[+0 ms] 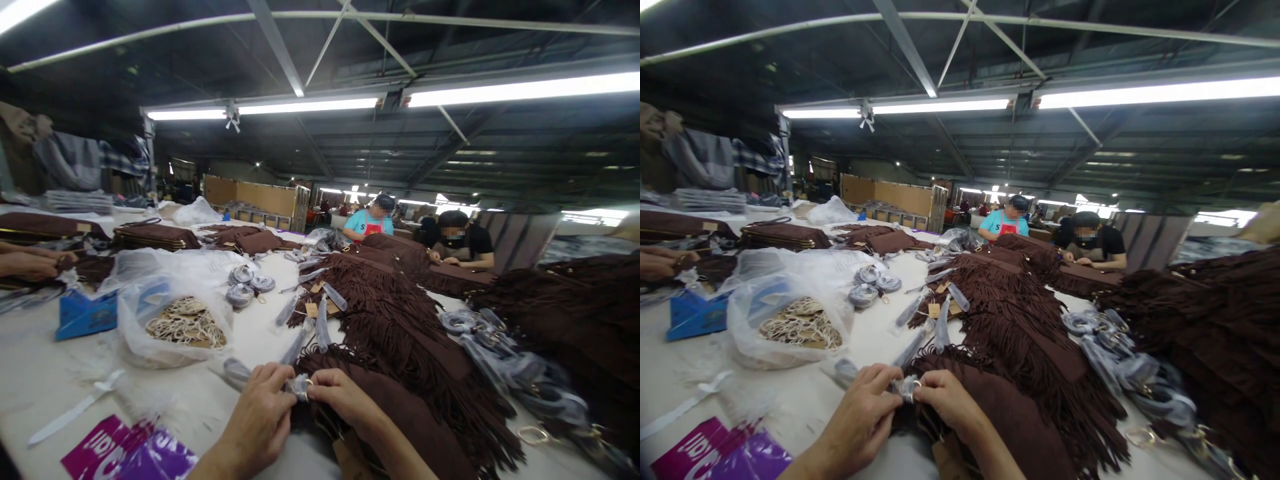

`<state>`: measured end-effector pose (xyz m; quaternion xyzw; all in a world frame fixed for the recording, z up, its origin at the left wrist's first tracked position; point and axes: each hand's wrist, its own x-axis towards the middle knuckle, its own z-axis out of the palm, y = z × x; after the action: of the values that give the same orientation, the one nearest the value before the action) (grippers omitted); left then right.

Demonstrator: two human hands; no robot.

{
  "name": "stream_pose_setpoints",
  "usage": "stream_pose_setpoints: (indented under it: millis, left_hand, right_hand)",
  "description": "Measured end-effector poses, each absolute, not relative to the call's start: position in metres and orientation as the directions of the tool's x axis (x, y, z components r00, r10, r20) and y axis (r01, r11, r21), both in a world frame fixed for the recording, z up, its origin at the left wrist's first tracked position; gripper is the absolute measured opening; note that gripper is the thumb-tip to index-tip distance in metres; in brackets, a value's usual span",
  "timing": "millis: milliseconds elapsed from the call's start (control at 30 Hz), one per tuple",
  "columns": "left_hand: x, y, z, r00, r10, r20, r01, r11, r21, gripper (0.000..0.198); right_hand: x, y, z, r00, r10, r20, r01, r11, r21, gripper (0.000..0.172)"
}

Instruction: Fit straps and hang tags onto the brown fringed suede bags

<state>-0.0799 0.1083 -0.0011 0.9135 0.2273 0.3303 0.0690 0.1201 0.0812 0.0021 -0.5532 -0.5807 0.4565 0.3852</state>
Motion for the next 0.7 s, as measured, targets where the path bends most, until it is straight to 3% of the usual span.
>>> stream_pose_setpoints:
  millis: [233,567,700]
  left_hand:
    - [-0.064,0.112,-0.026,0.577,0.512,0.636,0.458,-0.848,0.267,0.029]
    - [-0.056,0.114,-0.018,0.540,0.574,0.616,0.470,-0.813,0.345,0.025]
    - [-0.055,0.114,-0.013,0.520,0.610,0.598,0.413,-0.793,0.448,0.022]
  right_hand:
    - [0.125,0.077,0.003,-0.150,0.988,-0.048,0.217,-0.015,-0.976,0.026]
    - [0.122,0.078,-0.005,-0.154,0.988,-0.010,0.184,0.018,-0.983,0.025]
    - [0.120,0.078,-0.003,-0.107,0.994,0.023,0.225,0.047,-0.973,0.021]
